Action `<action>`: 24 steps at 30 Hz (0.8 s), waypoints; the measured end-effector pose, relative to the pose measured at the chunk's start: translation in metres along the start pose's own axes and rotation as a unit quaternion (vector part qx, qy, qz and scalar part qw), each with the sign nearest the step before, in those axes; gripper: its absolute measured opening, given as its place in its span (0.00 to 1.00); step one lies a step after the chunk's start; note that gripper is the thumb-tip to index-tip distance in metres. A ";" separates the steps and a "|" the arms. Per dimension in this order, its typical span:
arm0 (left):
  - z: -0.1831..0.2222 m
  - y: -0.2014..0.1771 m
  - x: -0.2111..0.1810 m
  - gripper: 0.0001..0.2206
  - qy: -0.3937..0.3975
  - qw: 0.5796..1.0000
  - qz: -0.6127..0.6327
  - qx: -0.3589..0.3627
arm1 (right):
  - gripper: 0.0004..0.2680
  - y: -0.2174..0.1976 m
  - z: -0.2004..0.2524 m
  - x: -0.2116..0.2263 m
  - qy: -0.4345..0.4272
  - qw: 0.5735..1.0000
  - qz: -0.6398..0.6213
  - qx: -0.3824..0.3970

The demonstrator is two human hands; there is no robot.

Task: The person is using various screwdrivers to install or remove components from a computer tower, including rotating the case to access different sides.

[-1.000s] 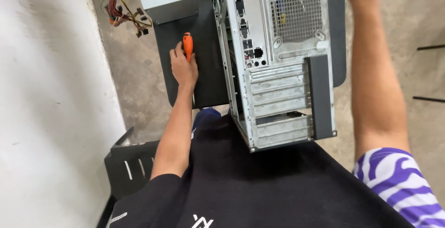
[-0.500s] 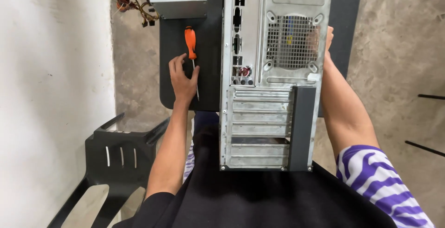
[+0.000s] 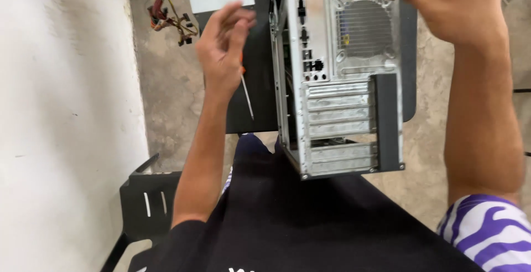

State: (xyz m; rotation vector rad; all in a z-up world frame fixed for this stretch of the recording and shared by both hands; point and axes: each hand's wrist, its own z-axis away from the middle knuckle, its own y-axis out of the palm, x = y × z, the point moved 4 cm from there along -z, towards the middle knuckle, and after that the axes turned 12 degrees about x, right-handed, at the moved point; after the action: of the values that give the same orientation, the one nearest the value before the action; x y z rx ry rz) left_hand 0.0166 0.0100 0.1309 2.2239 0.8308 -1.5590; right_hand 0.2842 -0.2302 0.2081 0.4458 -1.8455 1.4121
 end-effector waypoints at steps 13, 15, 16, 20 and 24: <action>0.037 -0.027 0.069 0.18 -0.070 0.976 0.201 -0.052 | 0.15 0.162 -0.105 0.140 -0.020 0.903 0.353 0.243; 0.050 -0.015 0.094 0.14 -0.053 0.988 0.145 -0.019 | 0.15 0.180 -0.114 0.141 -0.003 0.901 0.331 0.279; 0.057 -0.007 0.105 0.10 -0.031 0.996 0.087 0.012 | 0.16 0.191 -0.118 0.141 0.009 0.898 0.310 0.313; 0.073 0.018 0.133 0.12 -0.044 0.995 0.055 0.072 | 0.18 0.246 -0.132 0.086 0.060 0.845 0.365 0.386; 0.074 0.028 0.146 0.08 0.001 0.994 0.054 0.094 | 0.13 0.276 -0.139 0.061 0.063 0.808 0.407 0.422</action>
State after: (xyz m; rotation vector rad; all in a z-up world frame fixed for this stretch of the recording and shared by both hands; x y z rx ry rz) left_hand 0.0137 -0.0102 -0.0341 2.3559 0.5729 -1.6437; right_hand 0.1089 -0.0005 0.0836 -0.0850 -1.2091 2.7840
